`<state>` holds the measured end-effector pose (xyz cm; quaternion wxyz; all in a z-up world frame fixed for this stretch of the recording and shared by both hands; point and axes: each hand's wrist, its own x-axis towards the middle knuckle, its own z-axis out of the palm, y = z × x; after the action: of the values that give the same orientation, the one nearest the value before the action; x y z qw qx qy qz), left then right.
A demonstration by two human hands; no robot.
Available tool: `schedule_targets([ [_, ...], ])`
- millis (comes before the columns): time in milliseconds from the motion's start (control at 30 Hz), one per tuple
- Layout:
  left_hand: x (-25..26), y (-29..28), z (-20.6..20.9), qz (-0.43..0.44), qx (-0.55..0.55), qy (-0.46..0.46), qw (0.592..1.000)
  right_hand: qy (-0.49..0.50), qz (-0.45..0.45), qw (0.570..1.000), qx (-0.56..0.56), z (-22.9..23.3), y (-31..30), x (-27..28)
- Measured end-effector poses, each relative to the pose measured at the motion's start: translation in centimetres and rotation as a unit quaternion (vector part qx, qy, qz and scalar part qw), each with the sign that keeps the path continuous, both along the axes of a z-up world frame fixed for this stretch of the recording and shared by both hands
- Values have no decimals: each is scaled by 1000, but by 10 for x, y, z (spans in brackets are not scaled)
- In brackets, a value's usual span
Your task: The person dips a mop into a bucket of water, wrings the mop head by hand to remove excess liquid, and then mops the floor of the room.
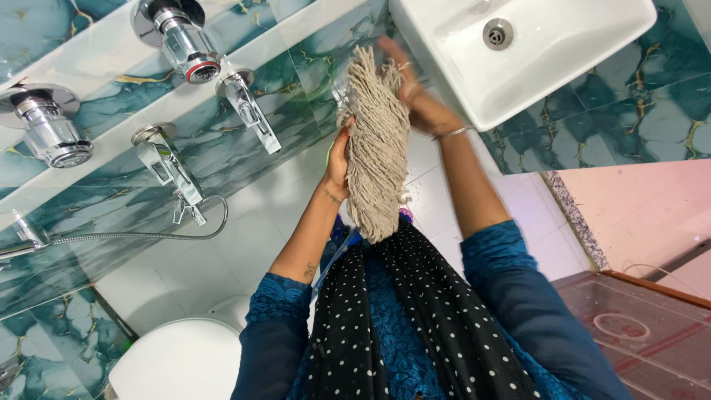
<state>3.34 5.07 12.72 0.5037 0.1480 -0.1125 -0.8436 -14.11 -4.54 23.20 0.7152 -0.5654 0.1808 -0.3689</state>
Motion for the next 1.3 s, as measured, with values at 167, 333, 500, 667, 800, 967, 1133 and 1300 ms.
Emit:
schedule_targets([
  [167, -5, 13, 18, -124, -42, 172, 976, -253, 130, 954, 99, -15, 16, 43],
  [333, -12, 26, 7, -156, 18, 171, 973, -206, 195, 946, 159, -8, 14, 19],
  [500, -18, 29, -63, -32, -34, 63, 997, -176, 157, 956, 173, 2, 19, 1],
  [667, -35, 27, -80, -39, -19, -45, 998, -21, 76, 976, 203, 17, 10, -1],
  [800, -51, 26, -31, -6, -16, -205, 979, 173, 24, 972, 160, 13, 5, 4],
  [967, -67, 25, -22, 43, -8, -314, 948, 470, -23, 882, -3, -21, -8, 18],
  [1133, -87, 12, -71, 190, -37, -403, 894, 541, -51, 831, -119, -70, -18, 35],
  [1300, -99, 8, -125, 238, -27, -454, 858, 629, -109, 749, -178, -106, -13, 52],
])
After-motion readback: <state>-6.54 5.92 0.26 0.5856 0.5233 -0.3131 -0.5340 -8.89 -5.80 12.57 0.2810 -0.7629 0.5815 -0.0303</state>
